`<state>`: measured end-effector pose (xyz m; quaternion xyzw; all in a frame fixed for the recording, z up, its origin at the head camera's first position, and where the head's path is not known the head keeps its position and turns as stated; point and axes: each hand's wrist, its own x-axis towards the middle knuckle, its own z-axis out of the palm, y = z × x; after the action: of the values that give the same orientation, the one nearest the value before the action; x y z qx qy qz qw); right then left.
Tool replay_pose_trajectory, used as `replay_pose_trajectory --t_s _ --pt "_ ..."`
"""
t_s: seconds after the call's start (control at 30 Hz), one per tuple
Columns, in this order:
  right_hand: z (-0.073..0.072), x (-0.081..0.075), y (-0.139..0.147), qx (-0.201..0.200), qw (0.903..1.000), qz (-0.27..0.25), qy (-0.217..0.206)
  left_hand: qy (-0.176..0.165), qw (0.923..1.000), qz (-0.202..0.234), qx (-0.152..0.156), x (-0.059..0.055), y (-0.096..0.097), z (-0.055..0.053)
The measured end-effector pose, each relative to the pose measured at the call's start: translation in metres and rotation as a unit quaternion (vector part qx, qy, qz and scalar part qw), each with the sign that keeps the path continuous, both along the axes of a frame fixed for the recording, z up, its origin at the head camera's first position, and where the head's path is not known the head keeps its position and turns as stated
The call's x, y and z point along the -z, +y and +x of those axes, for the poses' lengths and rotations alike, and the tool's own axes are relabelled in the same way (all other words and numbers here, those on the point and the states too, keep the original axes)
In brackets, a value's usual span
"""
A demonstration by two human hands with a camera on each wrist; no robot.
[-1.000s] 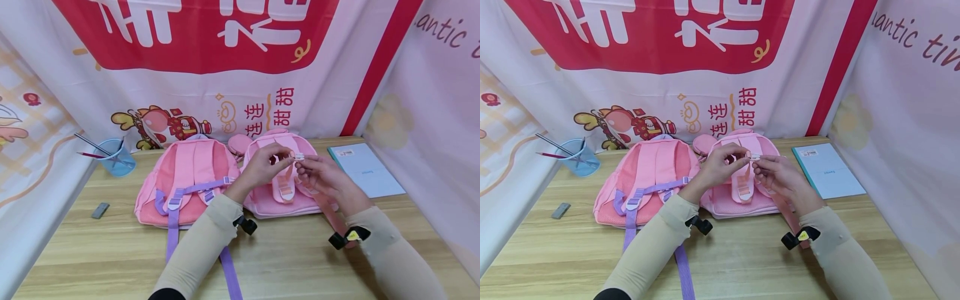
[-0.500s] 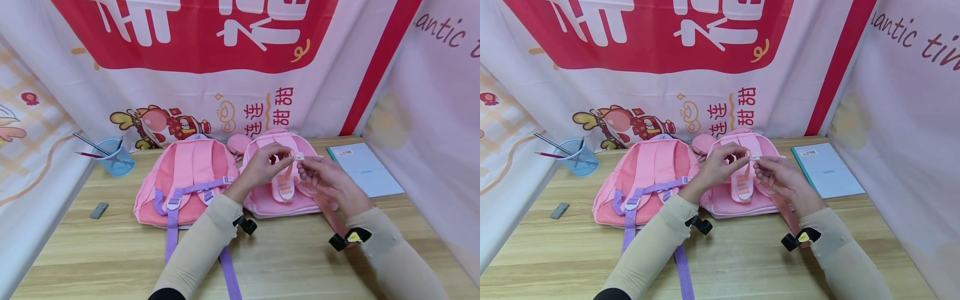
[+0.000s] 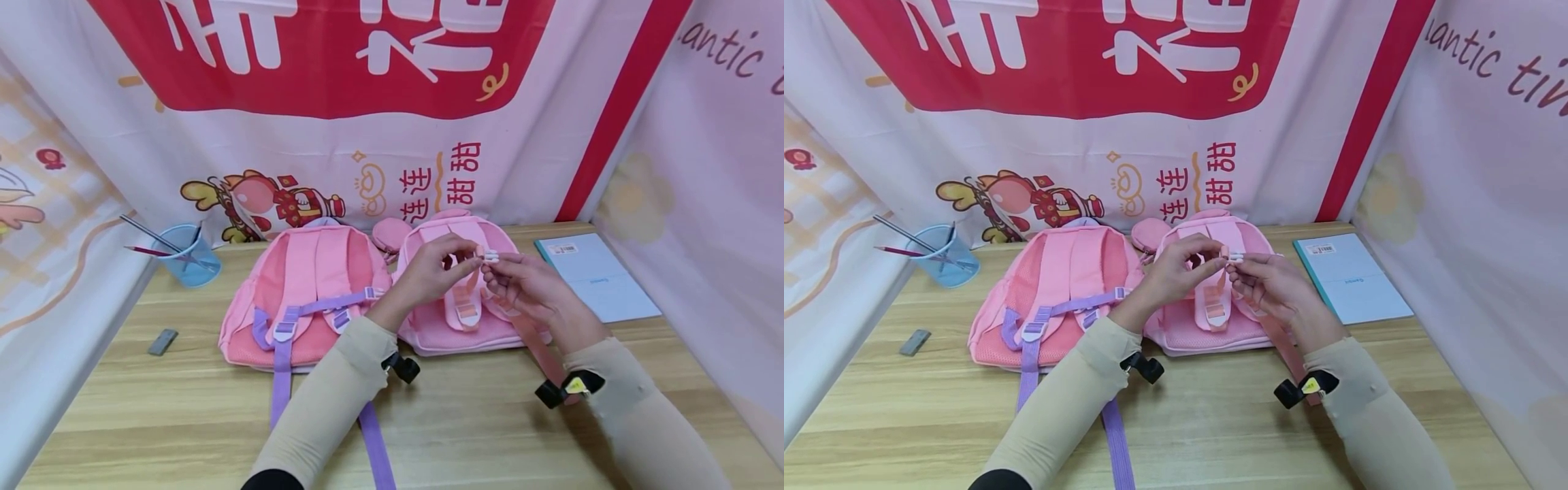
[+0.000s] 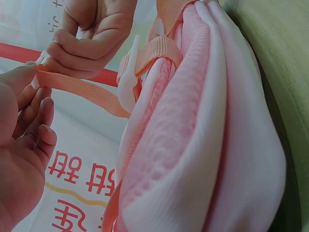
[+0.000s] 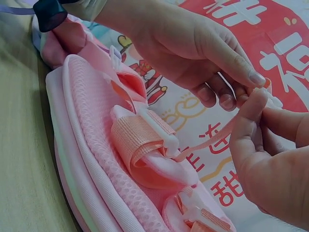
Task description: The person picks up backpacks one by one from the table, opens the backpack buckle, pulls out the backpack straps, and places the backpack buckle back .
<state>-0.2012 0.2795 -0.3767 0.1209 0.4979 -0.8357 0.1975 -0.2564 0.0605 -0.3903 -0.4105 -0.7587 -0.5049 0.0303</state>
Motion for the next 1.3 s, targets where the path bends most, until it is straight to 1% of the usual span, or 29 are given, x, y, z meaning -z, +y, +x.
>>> replay_pose_trajectory --t_s 0.17,0.37,0.57,0.6,0.63,0.7,0.77,0.83,0.93,1.07,1.17,1.3 --pt "0.000 -0.001 -0.001 0.000 1.0000 0.003 -0.003 0.009 1.0000 -0.004 -0.002 0.000 0.000 0.000" --pt "0.003 -0.001 -0.002 0.007 0.9989 -0.039 -0.024 0.015 0.9999 -0.004 -0.002 -0.002 0.000 0.000" --pt "0.005 -0.004 -0.001 0.021 0.9970 -0.072 -0.021 0.015 0.9998 -0.012 -0.005 -0.003 0.000 0.000" --pt "0.005 -0.005 -0.001 0.023 0.9970 -0.071 -0.020 0.015 0.9998 -0.015 -0.007 -0.003 0.000 0.000" --pt "0.005 -0.005 -0.001 0.023 0.9975 -0.065 -0.014 0.017 0.9997 -0.017 -0.008 -0.003 0.000 0.001" --pt "0.005 -0.007 -0.002 0.021 0.9991 -0.036 -0.001 0.023 0.9995 -0.021 -0.008 -0.004 0.000 0.001" --pt "0.005 -0.009 -0.003 0.022 0.9997 0.007 0.012 0.027 0.9993 -0.023 -0.008 -0.004 0.000 0.001" --pt "0.006 -0.011 -0.003 0.024 0.9979 0.055 0.023 0.028 0.9993 -0.024 -0.005 -0.004 0.001 0.000" --pt "0.006 -0.015 -0.004 0.032 0.9938 0.104 0.024 0.009 0.9993 -0.035 0.003 -0.004 0.001 -0.001" --pt "0.007 -0.020 -0.004 0.032 0.9868 0.156 0.026 -0.037 0.9975 -0.058 0.017 -0.002 0.001 -0.003" --pt "0.007 -0.023 -0.004 0.033 0.9839 0.173 0.029 -0.061 0.9958 -0.064 0.023 0.001 0.003 -0.005" --pt "0.008 -0.025 -0.004 0.034 0.9847 0.168 0.032 -0.075 0.9955 -0.055 0.016 0.005 0.009 -0.007"
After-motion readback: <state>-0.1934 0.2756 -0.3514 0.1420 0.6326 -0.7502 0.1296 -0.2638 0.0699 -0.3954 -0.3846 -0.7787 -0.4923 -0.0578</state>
